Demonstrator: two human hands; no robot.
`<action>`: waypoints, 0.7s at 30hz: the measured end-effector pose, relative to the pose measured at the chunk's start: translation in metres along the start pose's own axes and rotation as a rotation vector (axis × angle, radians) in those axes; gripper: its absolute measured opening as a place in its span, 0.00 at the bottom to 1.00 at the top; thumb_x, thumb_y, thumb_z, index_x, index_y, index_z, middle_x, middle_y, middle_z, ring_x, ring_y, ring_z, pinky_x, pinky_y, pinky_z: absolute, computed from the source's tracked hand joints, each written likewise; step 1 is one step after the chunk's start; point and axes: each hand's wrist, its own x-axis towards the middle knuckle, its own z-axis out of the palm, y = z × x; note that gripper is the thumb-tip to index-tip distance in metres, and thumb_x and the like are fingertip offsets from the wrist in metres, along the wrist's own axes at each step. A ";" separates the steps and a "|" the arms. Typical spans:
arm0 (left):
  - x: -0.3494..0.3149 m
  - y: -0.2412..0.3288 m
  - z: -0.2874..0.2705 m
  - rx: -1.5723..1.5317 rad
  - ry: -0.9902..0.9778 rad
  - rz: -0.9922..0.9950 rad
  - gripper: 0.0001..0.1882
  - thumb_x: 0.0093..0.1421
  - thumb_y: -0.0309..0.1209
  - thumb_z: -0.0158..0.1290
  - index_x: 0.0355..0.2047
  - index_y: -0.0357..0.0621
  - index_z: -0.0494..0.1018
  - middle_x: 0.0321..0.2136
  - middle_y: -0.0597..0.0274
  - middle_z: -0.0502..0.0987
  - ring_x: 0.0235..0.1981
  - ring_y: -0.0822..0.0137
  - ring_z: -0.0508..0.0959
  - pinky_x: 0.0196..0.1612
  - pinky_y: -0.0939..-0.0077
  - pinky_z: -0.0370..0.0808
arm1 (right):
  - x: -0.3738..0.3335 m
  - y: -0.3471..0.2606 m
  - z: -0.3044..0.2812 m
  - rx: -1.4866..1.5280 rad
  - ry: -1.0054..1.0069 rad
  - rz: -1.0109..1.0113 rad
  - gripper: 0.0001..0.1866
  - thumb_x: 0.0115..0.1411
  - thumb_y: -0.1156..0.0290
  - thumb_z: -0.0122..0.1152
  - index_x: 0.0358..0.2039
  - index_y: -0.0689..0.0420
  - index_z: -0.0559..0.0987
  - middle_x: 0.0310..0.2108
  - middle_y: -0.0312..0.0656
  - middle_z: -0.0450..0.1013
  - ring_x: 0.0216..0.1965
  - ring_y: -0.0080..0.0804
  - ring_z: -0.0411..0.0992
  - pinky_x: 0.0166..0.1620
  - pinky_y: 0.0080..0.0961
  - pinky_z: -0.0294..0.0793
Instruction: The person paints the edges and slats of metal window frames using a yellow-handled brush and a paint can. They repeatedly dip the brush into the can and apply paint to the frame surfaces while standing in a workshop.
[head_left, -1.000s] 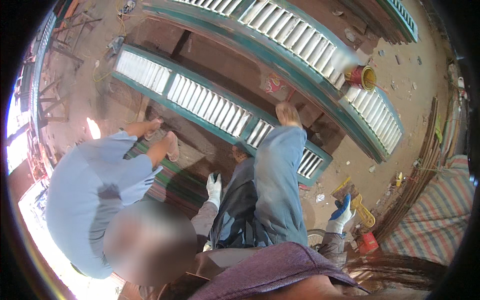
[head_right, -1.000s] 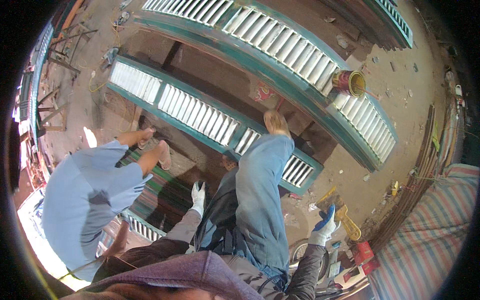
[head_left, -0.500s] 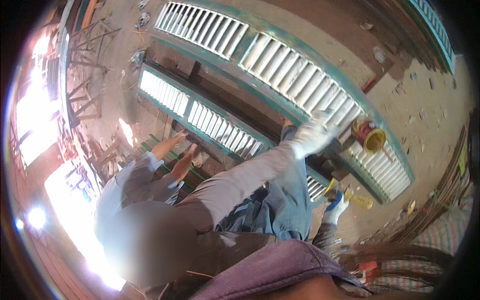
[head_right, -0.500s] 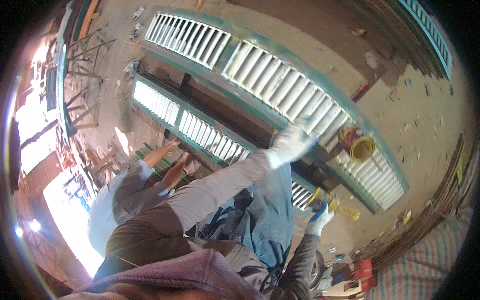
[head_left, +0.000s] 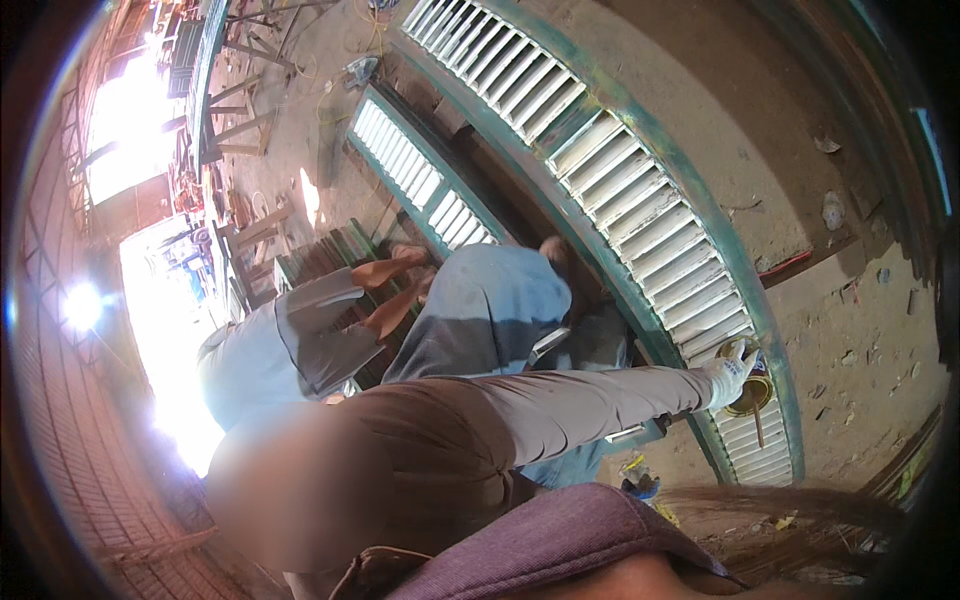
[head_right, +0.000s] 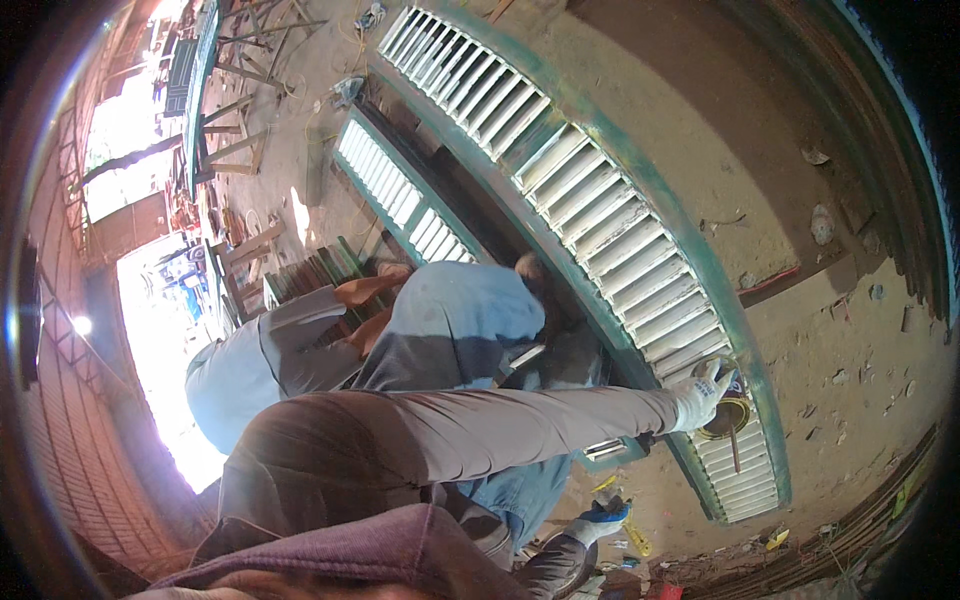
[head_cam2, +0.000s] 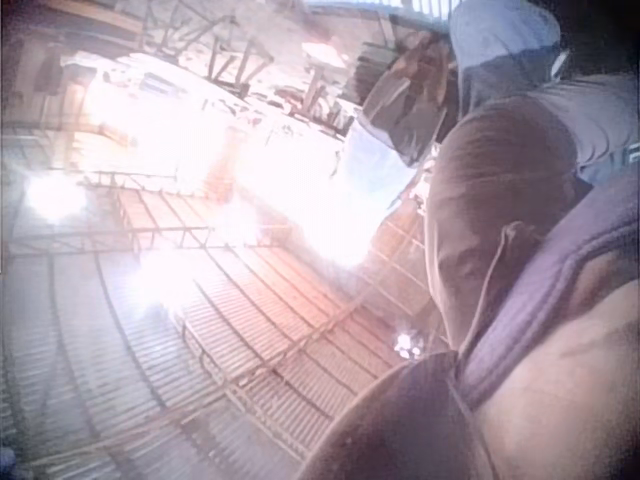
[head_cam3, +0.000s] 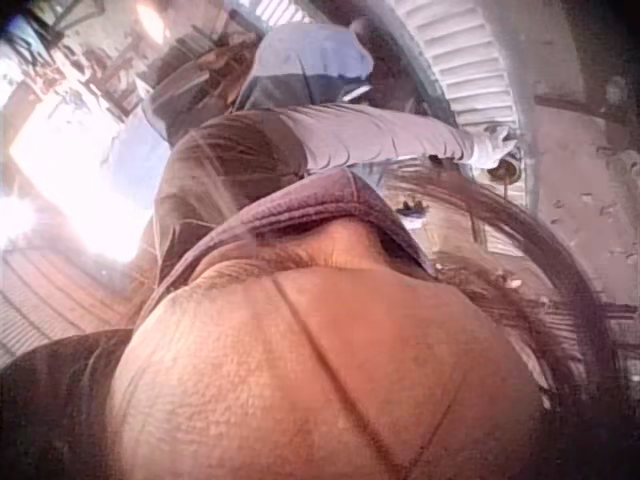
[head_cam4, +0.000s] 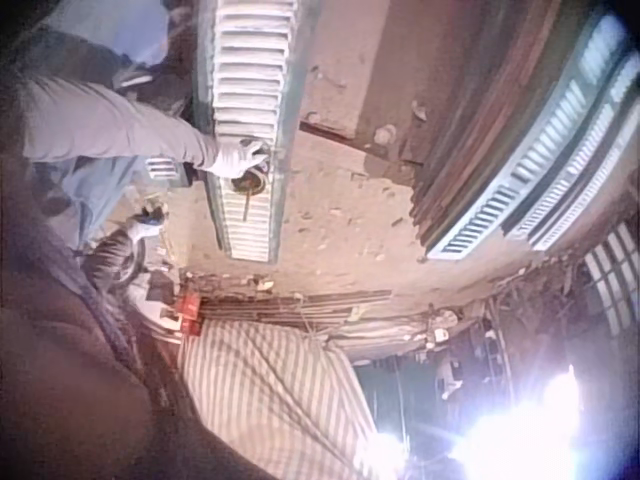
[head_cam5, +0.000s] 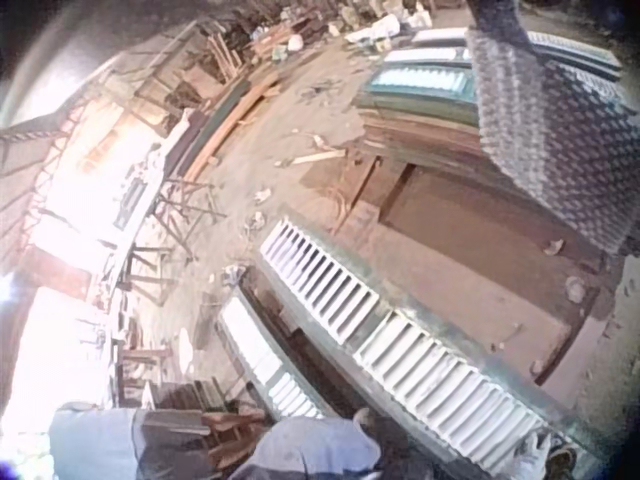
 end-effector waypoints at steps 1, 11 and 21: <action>-0.003 0.001 -0.016 0.183 -0.035 0.083 0.23 0.64 0.36 0.42 0.54 0.35 0.70 0.61 0.24 0.57 0.56 0.28 0.65 0.48 0.32 0.69 | 0.005 0.006 -0.001 0.043 0.001 0.013 0.21 0.65 0.54 0.51 0.46 0.60 0.75 0.43 0.40 0.73 0.44 0.33 0.73 0.46 0.33 0.71; -0.175 -0.193 -0.178 -0.916 0.548 -0.321 0.33 0.60 0.29 0.49 0.64 0.34 0.53 0.58 0.43 0.65 0.60 0.53 0.65 0.64 0.66 0.59 | -0.074 -0.012 0.103 0.207 0.138 -0.131 0.25 0.66 0.65 0.49 0.60 0.64 0.67 0.55 0.52 0.69 0.55 0.41 0.69 0.57 0.35 0.68; -0.305 -0.474 -0.235 -1.544 1.070 -0.625 0.29 0.64 0.27 0.50 0.63 0.42 0.53 0.50 0.56 0.71 0.43 0.67 0.77 0.40 0.67 0.81 | -0.184 -0.055 0.330 0.294 -0.154 -0.243 0.23 0.63 0.71 0.58 0.57 0.65 0.69 0.49 0.43 0.72 0.49 0.30 0.72 0.54 0.29 0.71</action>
